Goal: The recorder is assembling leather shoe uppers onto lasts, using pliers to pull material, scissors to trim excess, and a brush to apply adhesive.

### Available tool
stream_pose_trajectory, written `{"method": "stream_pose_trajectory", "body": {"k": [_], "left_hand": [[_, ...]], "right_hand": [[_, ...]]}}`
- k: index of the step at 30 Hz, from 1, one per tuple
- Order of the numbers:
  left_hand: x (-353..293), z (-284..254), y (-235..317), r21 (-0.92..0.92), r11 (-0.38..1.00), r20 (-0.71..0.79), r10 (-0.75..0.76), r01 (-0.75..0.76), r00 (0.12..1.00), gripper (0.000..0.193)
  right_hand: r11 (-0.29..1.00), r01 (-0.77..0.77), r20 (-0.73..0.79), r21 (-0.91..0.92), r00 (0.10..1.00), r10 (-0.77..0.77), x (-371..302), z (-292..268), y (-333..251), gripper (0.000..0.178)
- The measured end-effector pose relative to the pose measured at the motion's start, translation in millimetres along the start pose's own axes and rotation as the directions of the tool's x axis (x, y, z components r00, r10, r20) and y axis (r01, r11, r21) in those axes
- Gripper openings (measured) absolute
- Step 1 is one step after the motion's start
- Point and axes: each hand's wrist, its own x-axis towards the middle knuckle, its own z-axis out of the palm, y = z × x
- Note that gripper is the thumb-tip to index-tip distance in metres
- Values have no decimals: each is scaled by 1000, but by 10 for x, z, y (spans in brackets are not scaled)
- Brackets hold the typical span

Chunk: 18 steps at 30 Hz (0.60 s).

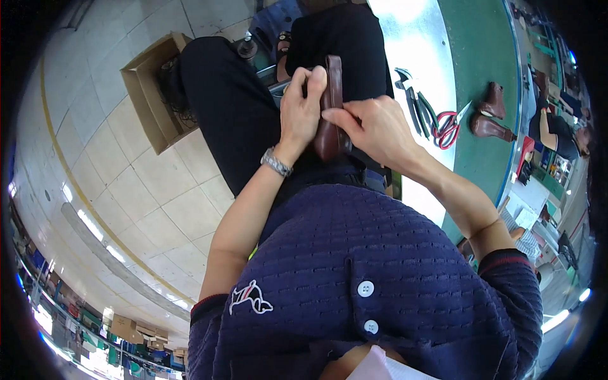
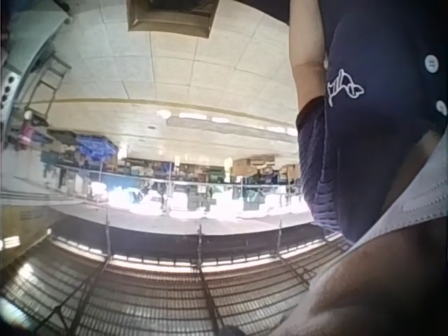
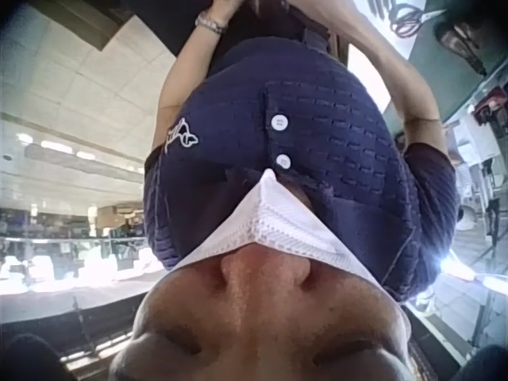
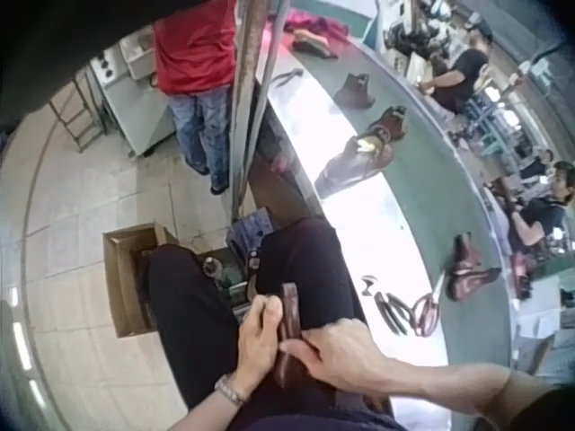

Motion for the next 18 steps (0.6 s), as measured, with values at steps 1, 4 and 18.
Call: {"method": "stream_pose_trajectory", "body": {"k": [1, 4, 18], "left_hand": [[74, -17, -88, -59, 998, 2, -28, 28, 1000, 48], [88, -116, -155, -287, 955, 72, -50, 69, 996, 50], [-55, -286, -45, -446, 884, 152, -81, 141, 985, 55]], "right_hand": [[1000, -6, -50, 3, 999, 6, 36, 42, -27, 38], [1000, 16, -36, -22, 999, -17, -52, 118, -59, 45], [881, 107, 76, 461, 984, -159, -145, 158, 153, 73]]}}
